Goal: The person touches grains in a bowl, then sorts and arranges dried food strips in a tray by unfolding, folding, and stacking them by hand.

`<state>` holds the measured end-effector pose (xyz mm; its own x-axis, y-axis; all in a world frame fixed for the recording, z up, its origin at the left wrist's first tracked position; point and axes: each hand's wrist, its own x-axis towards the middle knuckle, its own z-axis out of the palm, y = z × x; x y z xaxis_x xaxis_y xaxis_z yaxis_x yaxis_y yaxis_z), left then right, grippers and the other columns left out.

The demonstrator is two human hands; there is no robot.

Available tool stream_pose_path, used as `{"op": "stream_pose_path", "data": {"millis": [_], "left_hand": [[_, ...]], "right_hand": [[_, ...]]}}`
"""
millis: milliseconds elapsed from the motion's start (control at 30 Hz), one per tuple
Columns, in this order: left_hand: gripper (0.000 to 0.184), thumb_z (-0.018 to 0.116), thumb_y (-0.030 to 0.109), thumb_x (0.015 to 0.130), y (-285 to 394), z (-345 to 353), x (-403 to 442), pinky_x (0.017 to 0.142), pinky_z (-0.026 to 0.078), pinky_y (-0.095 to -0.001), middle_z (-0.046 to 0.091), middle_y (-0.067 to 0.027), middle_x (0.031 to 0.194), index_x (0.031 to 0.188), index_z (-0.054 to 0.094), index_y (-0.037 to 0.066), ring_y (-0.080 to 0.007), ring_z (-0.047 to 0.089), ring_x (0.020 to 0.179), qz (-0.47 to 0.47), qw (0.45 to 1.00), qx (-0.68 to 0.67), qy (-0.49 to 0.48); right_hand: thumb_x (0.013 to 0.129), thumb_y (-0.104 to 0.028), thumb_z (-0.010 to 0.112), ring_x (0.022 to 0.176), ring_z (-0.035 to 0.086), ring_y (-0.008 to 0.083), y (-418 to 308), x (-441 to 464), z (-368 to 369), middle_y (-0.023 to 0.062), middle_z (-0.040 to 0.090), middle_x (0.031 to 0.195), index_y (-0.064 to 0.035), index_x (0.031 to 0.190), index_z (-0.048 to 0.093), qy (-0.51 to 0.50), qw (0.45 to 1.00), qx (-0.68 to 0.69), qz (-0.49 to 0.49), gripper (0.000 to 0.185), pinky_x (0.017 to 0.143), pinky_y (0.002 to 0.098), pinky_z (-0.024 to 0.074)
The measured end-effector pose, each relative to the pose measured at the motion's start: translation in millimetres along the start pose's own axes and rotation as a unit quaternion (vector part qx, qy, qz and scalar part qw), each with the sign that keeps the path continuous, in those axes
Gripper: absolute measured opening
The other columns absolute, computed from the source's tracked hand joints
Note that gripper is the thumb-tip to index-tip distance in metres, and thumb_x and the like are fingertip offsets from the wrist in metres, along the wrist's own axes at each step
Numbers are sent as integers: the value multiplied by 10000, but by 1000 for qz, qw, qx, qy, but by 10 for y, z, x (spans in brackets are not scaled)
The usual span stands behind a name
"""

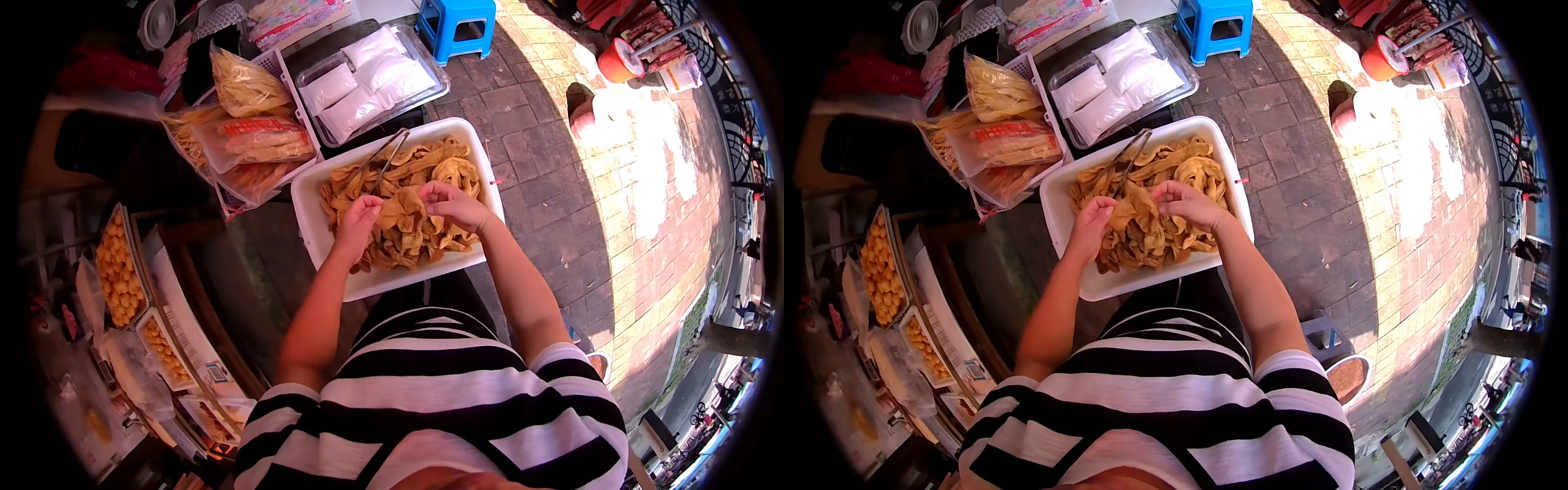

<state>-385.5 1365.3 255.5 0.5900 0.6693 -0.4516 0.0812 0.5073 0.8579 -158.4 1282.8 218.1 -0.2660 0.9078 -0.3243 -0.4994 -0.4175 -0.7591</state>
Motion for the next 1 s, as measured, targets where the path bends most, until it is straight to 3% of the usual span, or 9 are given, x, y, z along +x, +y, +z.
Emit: {"op": "stream_pose_path", "data": {"millis": [133,267,367,567,600,700,800,900,1000], "left_hand": [[171,440,122,929,0,102,-61,787,449,-246,557,-25,986,1071,504,53,-95,536,859,-51,989,-135,4],[246,469,116,914,-38,149,-21,776,465,-243,553,-18,1029,1149,505,55,-104,540,858,-32,981,-185,-39],[316,516,108,894,-75,169,63,770,463,-231,546,-21,1068,1205,484,58,-105,543,868,-20,984,-155,-87],[238,573,135,874,-125,117,402,682,408,-184,580,6,859,1078,563,13,-60,505,780,45,986,151,-57],[245,571,211,886,-84,133,439,652,395,-189,560,12,759,1035,573,17,-55,500,711,47,988,145,-23],[228,576,256,884,81,165,566,635,391,-183,539,20,728,993,577,56,-51,489,675,-52,995,89,-14],[190,581,300,876,-48,225,770,621,403,-218,516,33,684,923,561,117,-61,493,639,-113,990,-57,60],[179,564,320,882,-285,233,1118,605,409,-250,529,33,677,890,537,143,-76,495,614,-198,967,-75,141],[172,511,302,907,-640,202,1455,569,388,-257,555,22,710,928,517,132,-86,486,603,-276,952,89,103]], "right_hand": [[826,-45,548,989,548,117,-140,-249,229,58,549,1027,-60,1245,431,-30,983,180,-2,435,778,228,440],[880,-170,536,715,520,82,80,-224,276,3,571,934,-97,1238,449,120,991,-52,4,375,643,213,438],[905,-207,499,673,519,87,24,-254,227,2,573,899,-77,1210,476,172,978,-101,60,332,598,226,439],[942,-214,435,698,542,103,-153,-330,-150,27,560,855,-45,1139,500,97,956,-271,63,268,612,241,457],[949,-238,441,822,560,135,-355,-388,-107,41,594,919,-25,1184,502,83,959,-259,84,323,715,263,459],[948,-258,448,849,550,158,-547,-324,-484,29,597,925,-30,1186,512,45,934,-353,41,336,761,291,449],[932,-242,477,873,529,169,-643,-22,-765,49,602,931,-41,1132,547,69,938,-335,52,292,797,295,429],[871,-187,536,909,532,195,-705,420,-868,80,601,973,-67,1037,594,157,861,-473,98,212,816,299,429],[810,-138,543,890,544,230,-388,574,-684,78,589,882,-95,963,626,378,569,-727,-72,179,788,339,437]]}}
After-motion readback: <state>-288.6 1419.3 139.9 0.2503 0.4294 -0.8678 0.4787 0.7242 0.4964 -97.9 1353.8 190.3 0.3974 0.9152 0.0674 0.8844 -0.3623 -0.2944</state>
